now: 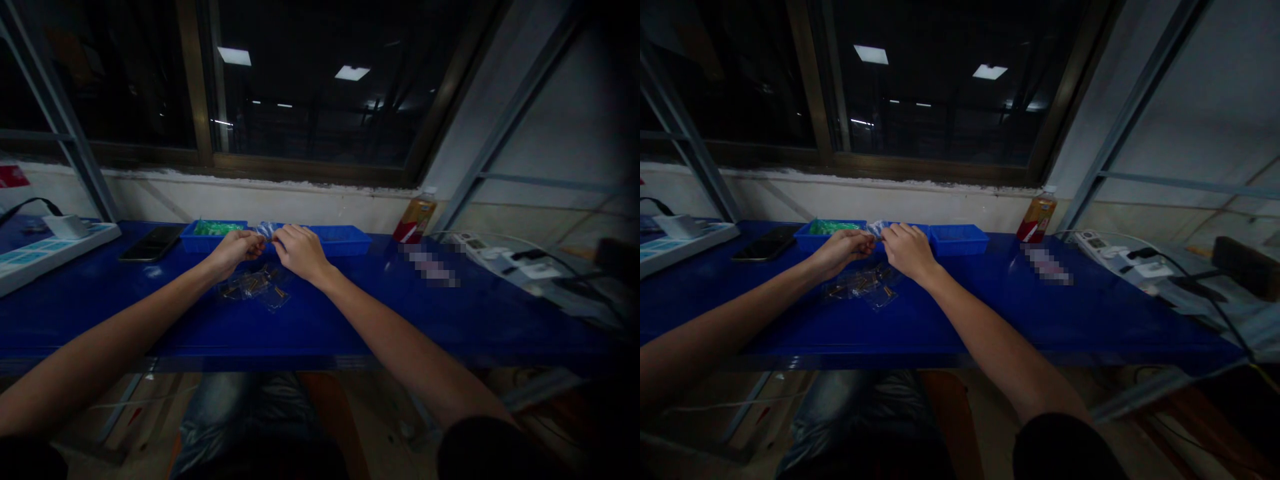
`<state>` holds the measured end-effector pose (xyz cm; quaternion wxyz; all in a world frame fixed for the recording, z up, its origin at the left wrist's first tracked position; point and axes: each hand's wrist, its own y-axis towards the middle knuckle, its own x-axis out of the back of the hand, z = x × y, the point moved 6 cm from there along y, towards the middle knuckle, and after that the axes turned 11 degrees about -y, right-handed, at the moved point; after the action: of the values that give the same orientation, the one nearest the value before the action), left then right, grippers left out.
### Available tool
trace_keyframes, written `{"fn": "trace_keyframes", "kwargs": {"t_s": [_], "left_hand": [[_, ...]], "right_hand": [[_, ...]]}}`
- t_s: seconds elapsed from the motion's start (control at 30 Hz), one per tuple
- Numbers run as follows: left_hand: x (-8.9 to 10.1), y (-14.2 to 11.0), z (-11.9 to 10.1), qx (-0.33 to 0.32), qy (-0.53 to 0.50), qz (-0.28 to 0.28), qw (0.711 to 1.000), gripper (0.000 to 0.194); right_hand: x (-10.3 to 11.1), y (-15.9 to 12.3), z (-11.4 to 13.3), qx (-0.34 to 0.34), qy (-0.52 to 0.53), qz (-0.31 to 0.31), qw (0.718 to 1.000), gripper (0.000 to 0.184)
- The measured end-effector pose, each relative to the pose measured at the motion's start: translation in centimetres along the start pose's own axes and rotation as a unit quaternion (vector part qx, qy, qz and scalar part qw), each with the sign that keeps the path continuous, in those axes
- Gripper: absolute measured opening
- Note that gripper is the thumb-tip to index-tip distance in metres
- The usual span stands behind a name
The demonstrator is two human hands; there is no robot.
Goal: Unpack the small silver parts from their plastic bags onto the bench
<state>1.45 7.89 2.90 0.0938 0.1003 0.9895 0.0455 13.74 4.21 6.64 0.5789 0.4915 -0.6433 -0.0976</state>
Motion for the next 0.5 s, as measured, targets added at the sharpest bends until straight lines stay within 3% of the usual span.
{"fn": "trace_keyframes", "kwargs": {"t_s": [0.1,0.17,0.27,0.37,0.43,0.5], "left_hand": [[0.0,0.0,0.2,0.004,-0.005,-0.003,1.000,0.008],[-0.1,0.0,0.1,-0.014,0.009,-0.002,1.000,0.010],[-0.2,-0.2,-0.5,-0.059,0.030,0.003,0.998,0.014],[-0.3,-0.3,-1.1,-0.092,0.048,0.004,0.995,0.015],[-0.5,-0.4,-1.3,-0.107,0.062,0.011,0.992,0.016],[-0.6,-0.4,-1.4,-0.116,0.074,0.022,0.990,0.016]], "right_hand": [[-0.4,0.0,-0.4,-0.028,0.071,0.007,0.997,0.009],[-1.3,0.0,-1.1,-0.095,0.171,0.029,0.980,0.009],[-3.3,-0.3,-2.0,-0.234,0.366,0.088,0.896,0.019],[-4.3,-0.6,-1.9,-0.297,0.499,0.125,0.805,0.021],[-4.1,-0.5,-1.7,-0.299,0.533,0.119,0.783,0.018],[-3.7,-0.3,-1.8,-0.285,0.529,0.097,0.793,0.017]]}}
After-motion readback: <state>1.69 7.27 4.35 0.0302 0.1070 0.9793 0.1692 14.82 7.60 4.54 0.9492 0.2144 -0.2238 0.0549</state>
